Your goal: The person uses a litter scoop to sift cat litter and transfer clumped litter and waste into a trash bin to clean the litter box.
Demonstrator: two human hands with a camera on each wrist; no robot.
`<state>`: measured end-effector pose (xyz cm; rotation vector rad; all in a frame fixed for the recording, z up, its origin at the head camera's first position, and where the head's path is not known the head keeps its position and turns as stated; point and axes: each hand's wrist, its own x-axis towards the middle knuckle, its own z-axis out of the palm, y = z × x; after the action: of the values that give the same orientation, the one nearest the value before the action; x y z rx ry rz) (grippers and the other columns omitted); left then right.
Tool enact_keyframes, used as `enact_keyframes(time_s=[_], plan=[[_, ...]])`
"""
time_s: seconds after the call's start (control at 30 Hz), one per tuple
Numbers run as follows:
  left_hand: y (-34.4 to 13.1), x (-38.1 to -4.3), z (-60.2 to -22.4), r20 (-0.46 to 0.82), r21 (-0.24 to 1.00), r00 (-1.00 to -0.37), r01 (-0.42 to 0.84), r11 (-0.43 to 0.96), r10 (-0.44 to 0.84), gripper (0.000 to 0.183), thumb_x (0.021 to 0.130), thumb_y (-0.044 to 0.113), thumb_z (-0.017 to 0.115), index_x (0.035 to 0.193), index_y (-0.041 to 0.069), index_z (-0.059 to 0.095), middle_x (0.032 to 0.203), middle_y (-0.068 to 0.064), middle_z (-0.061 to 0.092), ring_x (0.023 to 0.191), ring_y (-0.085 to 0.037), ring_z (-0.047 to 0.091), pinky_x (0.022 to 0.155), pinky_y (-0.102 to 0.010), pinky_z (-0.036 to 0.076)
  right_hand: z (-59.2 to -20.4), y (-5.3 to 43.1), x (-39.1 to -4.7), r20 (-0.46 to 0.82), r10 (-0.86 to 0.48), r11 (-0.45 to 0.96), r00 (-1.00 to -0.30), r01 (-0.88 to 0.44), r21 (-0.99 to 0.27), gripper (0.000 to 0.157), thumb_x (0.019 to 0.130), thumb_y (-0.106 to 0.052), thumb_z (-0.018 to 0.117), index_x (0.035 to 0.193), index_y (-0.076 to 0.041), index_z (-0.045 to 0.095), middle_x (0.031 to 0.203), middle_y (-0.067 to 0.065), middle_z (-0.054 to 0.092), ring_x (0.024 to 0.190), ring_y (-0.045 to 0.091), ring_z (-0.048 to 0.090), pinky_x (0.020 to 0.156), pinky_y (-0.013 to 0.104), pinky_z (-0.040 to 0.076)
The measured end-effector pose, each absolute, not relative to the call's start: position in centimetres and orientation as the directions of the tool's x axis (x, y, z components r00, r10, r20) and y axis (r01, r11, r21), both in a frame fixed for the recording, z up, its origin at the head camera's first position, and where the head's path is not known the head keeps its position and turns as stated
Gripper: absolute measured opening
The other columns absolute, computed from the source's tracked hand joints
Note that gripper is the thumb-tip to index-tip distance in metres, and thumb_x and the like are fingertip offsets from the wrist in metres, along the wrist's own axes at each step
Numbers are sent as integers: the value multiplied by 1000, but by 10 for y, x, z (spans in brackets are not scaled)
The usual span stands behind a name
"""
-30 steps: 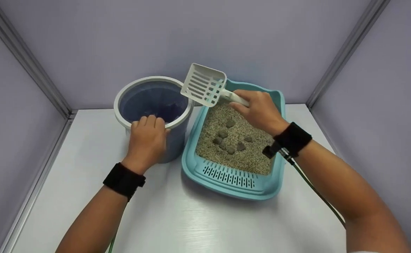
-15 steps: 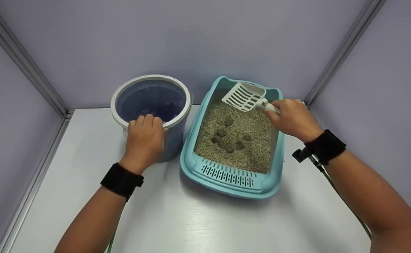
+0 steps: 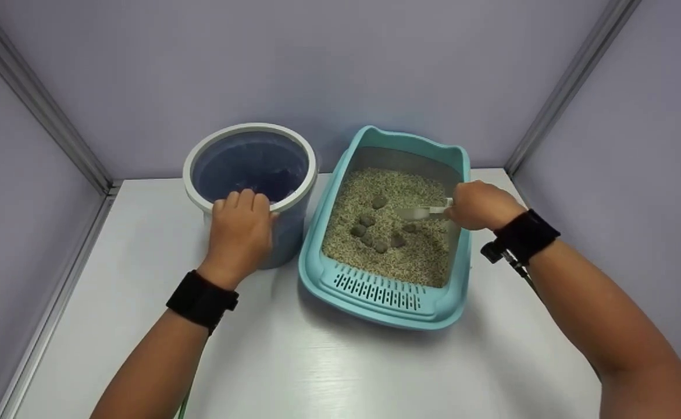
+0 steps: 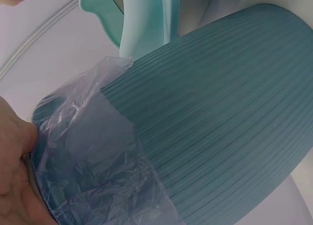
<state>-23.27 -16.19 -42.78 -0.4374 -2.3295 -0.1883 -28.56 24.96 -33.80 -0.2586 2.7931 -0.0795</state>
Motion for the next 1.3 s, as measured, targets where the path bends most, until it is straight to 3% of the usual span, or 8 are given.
enact_keyframes(time_s=[0.13, 0.37, 0.77, 0.97, 1.17, 1.3], plan=[[-163, -232, -427, 698, 14, -670, 369, 929, 255, 30, 104, 27, 55, 89, 1, 51, 82, -17, 51, 74, -37, 49, 66, -46, 33, -343, 246, -291, -373, -172, 984, -912, -144, -103, 23, 99, -22, 57, 82, -8, 64, 67, 2, 59, 58, 17, 54, 53, 32, 42], [-163, -231, -426, 665, 29, -703, 361, 932, 252, 29, 104, 26, 56, 90, 2, 52, 83, -17, 52, 76, -38, 50, 68, -47, 33, -349, 237, -308, -445, -200, 980, -873, -167, -113, 37, 95, -20, 58, 59, -18, 49, 53, -2, 53, 48, 12, 45, 51, 28, 37], [-163, -230, -431, 691, 11, -679, 353, 936, 247, 31, 105, 29, 56, 90, 2, 52, 83, -17, 52, 77, -37, 51, 68, -46, 34, -360, 226, -327, -538, -142, 990, -831, -130, -60, 39, 93, -22, 61, 56, -18, 50, 53, -6, 44, 50, 11, 38, 52, 28, 36], [-163, -231, -431, 691, 3, -678, 349, 937, 250, 31, 105, 29, 56, 90, 2, 52, 83, -16, 52, 76, -37, 50, 67, -46, 34, -369, 221, -325, -467, -147, 987, -872, -157, -18, 29, 87, -14, 57, 61, -17, 44, 64, -3, 38, 57, 14, 34, 54, 31, 35], [-163, -231, -431, 687, 14, -684, 348, 937, 243, 31, 104, 28, 57, 90, 2, 51, 83, -17, 52, 76, -37, 50, 68, -46, 34, -387, 216, -321, -396, -168, 980, -903, -197, 34, 41, 101, -21, 55, 63, -16, 42, 69, 1, 41, 62, 18, 39, 58, 36, 38], [-162, -231, -432, 671, 22, -700, 349, 937, 245, 30, 105, 28, 55, 91, 2, 51, 84, -17, 52, 77, -37, 50, 69, -47, 34, -403, 217, -324, -392, -218, 968, -894, -250, 32, 40, 98, -5, 52, 61, -16, 44, 63, 0, 39, 58, 17, 35, 56, 33, 34]])
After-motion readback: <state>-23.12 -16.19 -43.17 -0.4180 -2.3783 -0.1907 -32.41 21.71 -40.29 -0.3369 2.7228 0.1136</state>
